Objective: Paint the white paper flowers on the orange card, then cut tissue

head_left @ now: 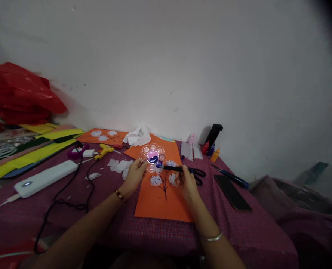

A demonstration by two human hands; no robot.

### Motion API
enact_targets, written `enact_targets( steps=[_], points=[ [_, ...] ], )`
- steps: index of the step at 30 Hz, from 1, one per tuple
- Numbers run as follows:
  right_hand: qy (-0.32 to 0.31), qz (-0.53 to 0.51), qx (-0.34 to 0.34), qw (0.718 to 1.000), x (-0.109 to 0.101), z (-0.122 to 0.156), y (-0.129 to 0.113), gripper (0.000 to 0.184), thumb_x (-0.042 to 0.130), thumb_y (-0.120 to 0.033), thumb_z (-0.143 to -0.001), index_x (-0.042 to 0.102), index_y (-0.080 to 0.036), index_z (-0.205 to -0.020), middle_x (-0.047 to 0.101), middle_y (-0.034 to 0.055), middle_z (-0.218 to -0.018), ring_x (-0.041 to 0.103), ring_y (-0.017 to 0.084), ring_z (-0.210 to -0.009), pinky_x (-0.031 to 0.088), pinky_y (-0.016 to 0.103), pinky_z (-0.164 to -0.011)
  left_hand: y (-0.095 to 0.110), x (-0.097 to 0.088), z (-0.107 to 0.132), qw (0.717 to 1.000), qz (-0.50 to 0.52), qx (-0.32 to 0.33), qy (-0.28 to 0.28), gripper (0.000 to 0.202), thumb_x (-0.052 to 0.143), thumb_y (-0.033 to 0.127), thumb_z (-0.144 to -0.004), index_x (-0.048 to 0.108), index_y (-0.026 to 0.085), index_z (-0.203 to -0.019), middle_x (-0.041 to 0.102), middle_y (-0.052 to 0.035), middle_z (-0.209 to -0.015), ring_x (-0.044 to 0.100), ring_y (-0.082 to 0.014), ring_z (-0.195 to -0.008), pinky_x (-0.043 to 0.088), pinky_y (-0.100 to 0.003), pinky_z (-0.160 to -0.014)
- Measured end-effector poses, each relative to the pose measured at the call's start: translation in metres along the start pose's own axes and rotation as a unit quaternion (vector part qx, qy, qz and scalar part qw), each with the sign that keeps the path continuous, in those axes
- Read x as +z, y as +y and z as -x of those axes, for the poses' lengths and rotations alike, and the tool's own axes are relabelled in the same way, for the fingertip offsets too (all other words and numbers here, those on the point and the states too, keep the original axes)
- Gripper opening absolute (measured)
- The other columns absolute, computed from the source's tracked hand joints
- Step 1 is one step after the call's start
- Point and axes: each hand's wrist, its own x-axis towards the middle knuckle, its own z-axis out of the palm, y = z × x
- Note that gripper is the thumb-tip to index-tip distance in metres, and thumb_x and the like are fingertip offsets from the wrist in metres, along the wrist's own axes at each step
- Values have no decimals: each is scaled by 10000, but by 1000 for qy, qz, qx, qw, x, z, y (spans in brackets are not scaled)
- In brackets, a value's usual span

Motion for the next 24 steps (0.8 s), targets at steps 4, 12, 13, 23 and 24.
enact_targets(
  steps=[4,12,13,23,24],
  points=[
    [19,-14,-4,1000,-5,-3,-3,427,627,-615,-758,629,-194,-832,509,-71,-496,367,73,-337,318,214,-349,-4,-2,-3,1000,14,-23,5,246,612,395,-772,485,194,-709,490,65,-560,412,-70,-432,294,-181,-401],
    [90,75,-69,991,-21,-11,-7,395,581,-594,-801,606,-200,-816,464,-86,-459,383,95,-362,324,228,-379,-11,-7,-9,999,34,-39,15,246,644,390,-750,496,194,-733,506,64,-557,424,-69,-432,308,-172,-399],
    [93,98,-77,988,-22,-12,-6,390,591,-589,-798,598,-200,-792,450,-87,-442,383,99,-365,315,229,-376,-11,-7,-9,998,36,-39,13,254,650,395,-749,494,195,-731,511,62,-559,426,-69,-435,309,-171,-401],
    [50,265,-110,957,-17,-8,0,370,540,-558,-827,551,-204,-719,430,-75,-438,394,117,-386,316,238,-402,-4,-6,-6,999,37,-34,1,243,647,394,-770,517,189,-751,522,61,-589,424,-65,-452,310,-173,-408],
    [43,276,-113,954,-16,-7,0,365,533,-550,-832,555,-203,-720,433,-73,-441,403,122,-390,322,241,-407,-4,-6,-6,999,37,-34,0,240,648,392,-769,518,190,-752,521,62,-588,424,-65,-451,308,-174,-406]
  ],
)
